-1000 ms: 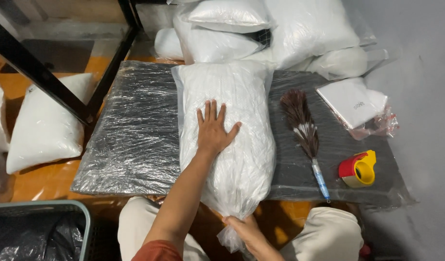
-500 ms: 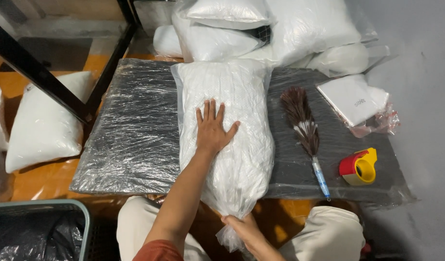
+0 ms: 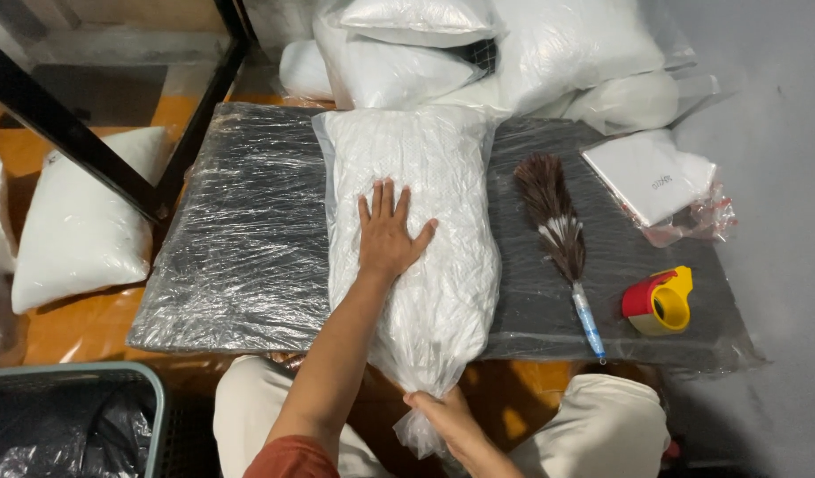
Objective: Vacuuming air out of a pillow inside a plastic bag to compress it and then sealing it with tape.
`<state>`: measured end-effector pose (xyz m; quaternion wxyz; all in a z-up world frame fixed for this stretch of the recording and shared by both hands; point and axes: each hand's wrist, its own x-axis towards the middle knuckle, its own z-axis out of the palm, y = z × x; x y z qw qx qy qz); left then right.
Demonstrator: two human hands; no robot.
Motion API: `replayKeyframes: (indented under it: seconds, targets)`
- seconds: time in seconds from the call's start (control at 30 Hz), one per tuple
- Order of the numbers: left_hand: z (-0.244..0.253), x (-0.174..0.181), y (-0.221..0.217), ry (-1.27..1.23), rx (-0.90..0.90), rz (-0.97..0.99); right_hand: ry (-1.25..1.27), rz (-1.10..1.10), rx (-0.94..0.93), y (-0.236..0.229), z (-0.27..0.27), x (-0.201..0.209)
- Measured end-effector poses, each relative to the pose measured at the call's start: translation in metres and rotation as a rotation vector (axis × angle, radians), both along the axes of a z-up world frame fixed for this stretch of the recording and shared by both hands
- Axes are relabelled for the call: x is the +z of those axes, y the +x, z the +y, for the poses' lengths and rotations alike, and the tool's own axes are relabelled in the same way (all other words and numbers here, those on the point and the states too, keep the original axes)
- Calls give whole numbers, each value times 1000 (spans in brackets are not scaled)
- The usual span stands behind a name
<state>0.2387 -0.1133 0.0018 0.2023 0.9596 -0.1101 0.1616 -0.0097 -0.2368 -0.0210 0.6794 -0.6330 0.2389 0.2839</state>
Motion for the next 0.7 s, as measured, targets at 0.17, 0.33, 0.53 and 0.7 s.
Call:
replayKeyframes:
  seconds: [0.17,0.33,0.53,0.7]
  targets:
    - [0,-1,-1,-10,-5,-4,-27,17,-24,0,1,6]
    - [-1,-5,0,-19,-2,-16,-44,32,-14,0,1,4]
    - [-1,-6,0,-11,-2,10,-48,27,19,0,2,3]
    - [-1,-7,0,-32,-6,-17,-65,21,33,2,2,1]
